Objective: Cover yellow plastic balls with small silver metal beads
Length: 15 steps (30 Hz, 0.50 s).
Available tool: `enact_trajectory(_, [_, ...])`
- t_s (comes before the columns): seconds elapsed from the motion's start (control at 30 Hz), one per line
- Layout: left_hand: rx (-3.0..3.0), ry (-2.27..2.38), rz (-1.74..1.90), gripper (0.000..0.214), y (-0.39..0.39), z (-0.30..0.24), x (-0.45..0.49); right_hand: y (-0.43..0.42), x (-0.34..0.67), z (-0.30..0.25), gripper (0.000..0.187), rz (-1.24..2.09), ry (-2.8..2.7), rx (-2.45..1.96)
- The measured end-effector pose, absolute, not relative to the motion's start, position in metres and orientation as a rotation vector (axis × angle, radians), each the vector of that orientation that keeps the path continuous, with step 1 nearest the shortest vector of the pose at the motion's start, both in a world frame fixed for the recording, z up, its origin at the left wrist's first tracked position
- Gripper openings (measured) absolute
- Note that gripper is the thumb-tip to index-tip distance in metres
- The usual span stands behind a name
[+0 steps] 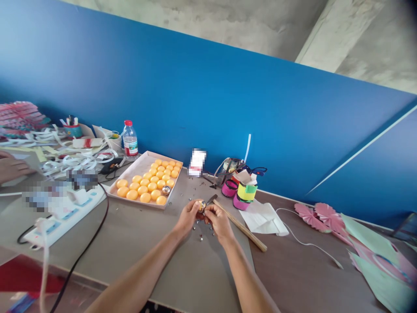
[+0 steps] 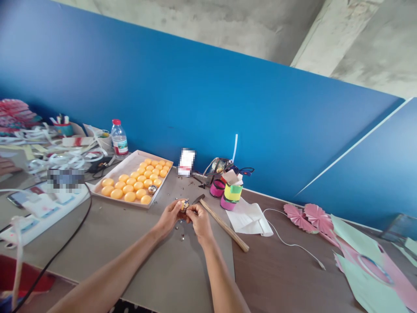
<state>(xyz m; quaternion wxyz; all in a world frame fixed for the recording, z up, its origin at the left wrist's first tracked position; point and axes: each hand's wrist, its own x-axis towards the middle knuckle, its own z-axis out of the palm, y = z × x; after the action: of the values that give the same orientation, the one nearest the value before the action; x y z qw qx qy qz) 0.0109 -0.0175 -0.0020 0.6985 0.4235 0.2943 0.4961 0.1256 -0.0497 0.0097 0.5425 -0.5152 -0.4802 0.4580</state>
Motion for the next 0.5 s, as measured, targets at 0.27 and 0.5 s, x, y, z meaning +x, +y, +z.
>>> enact_trajectory(0.27, [1.000,0.754,1.153,0.044,-0.0183,-0.0062,0.0122,-0.0464,0.1285,0.0020,0.015,1.125,-1.109,-1.228])
enact_trajectory(0.5, [1.057,0.790,1.189,0.039,-0.0217,-0.0039,0.0136,-0.0477,0.1208,0.0039,0.018,1.034,-1.094,-1.296])
